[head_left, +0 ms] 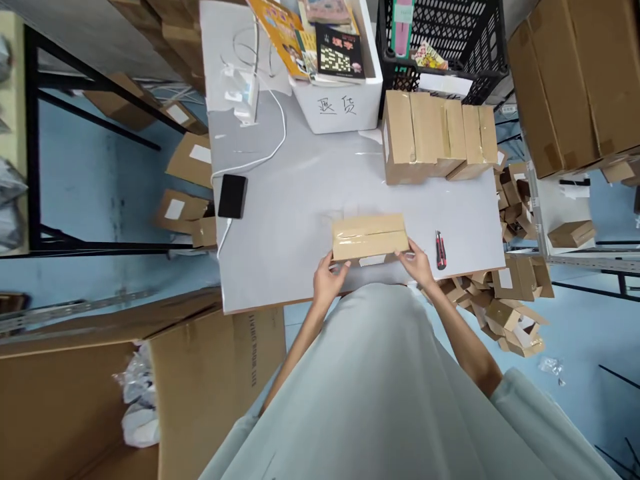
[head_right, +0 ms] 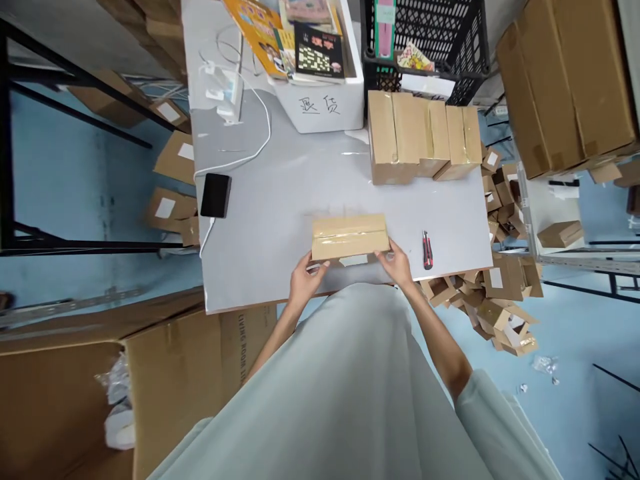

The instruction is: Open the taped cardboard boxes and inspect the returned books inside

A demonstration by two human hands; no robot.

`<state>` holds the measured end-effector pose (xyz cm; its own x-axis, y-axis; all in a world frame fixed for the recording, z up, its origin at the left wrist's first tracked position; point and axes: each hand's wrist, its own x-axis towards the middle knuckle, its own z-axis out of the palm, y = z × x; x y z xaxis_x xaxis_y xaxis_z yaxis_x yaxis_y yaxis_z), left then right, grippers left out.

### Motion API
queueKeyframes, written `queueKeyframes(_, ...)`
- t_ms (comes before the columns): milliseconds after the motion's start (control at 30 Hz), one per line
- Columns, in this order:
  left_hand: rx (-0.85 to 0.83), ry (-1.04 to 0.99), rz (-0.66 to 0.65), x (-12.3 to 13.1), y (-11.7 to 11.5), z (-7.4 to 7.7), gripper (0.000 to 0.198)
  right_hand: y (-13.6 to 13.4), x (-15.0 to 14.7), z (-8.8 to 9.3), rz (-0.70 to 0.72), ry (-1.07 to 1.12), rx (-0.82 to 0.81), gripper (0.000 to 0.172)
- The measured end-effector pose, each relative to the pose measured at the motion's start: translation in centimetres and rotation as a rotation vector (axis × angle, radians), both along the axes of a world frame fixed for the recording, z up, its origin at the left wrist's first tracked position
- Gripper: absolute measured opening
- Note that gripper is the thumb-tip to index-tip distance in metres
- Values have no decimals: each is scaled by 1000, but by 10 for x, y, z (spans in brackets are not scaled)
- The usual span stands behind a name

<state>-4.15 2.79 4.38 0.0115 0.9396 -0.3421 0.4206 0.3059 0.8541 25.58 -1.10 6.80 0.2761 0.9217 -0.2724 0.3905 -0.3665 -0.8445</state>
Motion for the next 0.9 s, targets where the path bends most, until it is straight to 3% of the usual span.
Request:
queueKeyframes(100,71,40,-29,-6,5,4,58,6,4,11,-65,-196,1,66)
queueKeyframes(200,52,65,-60,-8,18,0,51,15,5,10,-106,-291,-36,61)
queueKeyframes(467,-8,39,-51,-3,54,-24,42,46,7,-16,-103,-270,-3,45)
queueKeyframes(667,-21,-20,5,2,76,-42,44,73,7,-33,-67,-265,-82,36)
queueKeyframes(767,-36,-91,9,1,76,-48,48,77,13,-44,-42,-217,-80,39)
queueKeyframes(900,-98,-80,38,-7,49,-54,64,58,30,-62,-22,-60,-48,54)
